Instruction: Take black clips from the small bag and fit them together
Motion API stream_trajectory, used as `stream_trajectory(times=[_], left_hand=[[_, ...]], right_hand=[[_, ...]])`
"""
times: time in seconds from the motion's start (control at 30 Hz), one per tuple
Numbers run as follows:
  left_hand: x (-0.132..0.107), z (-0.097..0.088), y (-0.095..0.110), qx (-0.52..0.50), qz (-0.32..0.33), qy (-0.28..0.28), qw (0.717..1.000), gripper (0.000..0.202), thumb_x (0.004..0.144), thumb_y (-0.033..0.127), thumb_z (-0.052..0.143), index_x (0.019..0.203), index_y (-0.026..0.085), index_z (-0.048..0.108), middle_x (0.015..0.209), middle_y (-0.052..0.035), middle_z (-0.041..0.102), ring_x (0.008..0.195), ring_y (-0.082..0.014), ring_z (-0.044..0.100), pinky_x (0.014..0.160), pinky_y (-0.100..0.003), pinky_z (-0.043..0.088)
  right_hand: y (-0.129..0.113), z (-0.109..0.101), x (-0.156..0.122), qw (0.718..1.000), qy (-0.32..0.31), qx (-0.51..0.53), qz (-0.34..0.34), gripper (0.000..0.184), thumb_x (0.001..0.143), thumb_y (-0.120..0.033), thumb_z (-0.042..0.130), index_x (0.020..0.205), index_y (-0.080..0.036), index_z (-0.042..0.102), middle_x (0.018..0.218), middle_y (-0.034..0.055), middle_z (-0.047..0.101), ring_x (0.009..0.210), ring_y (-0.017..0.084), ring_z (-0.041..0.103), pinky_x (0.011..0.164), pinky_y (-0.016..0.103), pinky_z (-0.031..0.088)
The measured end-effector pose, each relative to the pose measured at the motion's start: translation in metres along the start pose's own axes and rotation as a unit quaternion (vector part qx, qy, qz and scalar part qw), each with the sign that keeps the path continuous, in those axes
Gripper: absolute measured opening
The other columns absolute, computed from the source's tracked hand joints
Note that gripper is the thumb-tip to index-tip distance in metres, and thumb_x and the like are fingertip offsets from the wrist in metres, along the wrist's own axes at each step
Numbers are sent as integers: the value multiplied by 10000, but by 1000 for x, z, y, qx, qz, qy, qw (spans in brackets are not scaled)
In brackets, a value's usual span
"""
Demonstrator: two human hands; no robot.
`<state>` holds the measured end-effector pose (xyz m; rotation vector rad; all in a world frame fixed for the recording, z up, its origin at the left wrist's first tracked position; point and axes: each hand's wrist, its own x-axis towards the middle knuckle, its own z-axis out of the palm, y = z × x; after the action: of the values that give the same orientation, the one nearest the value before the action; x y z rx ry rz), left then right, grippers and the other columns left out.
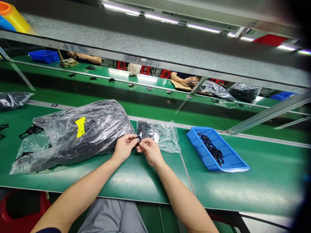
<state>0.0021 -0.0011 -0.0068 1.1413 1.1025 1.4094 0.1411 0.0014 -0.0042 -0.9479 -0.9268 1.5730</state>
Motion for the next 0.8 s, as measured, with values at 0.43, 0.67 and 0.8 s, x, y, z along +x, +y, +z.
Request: stream_trajectory(times=[0.43,0.67,0.8], left_hand=[[-2,1,1,42,23,-15,999,200,765,299,668,901,154,680,836,-40,698,736,-144,638,704,-264,520],[-7,2,0,100,62,-33,992,189,798,305,634,911,162,686,895,-52,712,792,-169,662,754,-284,534],[-8,2,3,114,74,-32,990,181,803,298,630,912,167,688,891,-51,715,787,-169,669,747,-284,541]], right_hand=[[0,-5,-6,908,61,-307,-279,97,823,-302,617,854,-214,642,902,53,633,823,176,618,684,299,544],[-5,-7,-8,856,45,-378,-351,66,862,-217,557,861,-227,622,861,38,615,796,166,590,694,302,513],[-9,-7,-9,837,37,-410,-361,60,860,-227,548,839,-238,604,839,44,615,783,181,577,713,324,499]])
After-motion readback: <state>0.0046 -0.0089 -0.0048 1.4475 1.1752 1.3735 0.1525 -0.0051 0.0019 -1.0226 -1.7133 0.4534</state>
